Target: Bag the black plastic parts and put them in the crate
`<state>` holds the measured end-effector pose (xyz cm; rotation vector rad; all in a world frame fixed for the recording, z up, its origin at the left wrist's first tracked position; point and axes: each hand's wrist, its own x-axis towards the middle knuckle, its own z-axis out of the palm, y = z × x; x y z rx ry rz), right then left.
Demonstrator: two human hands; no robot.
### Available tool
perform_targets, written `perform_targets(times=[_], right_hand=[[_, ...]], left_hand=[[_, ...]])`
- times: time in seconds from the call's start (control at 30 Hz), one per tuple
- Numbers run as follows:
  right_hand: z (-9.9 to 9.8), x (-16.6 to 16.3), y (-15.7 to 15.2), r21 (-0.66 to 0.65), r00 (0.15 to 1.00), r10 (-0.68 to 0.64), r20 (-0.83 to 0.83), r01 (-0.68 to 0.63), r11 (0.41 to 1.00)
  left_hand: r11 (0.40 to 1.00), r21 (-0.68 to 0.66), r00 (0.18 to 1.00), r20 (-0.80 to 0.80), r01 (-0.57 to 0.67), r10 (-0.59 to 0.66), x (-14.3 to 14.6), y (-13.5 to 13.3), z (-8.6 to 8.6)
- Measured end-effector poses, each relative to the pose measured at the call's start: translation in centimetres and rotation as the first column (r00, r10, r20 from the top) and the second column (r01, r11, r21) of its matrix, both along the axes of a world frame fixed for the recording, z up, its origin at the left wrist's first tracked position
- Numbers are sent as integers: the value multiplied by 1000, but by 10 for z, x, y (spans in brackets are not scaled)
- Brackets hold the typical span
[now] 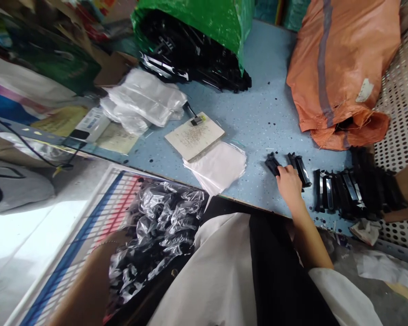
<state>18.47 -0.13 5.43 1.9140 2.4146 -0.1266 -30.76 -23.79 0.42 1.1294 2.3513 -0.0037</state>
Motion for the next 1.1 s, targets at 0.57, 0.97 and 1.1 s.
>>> perform_targets(times=[0.57, 0.97, 1.1], right_hand=[[-29, 2, -32, 131, 902, 3, -431, 59, 990], [1, -37, -56, -659, 227, -621, -750, -186, 729], [0, -64, -56, -721, 110, -727, -678, -294, 628]], left_hand=[[727, 609, 889, 78, 316, -451, 218, 205, -7], [797, 602, 740, 558, -50, -375, 193, 202, -13], [824, 526, 656, 701, -211, -280, 192, 200, -14]])
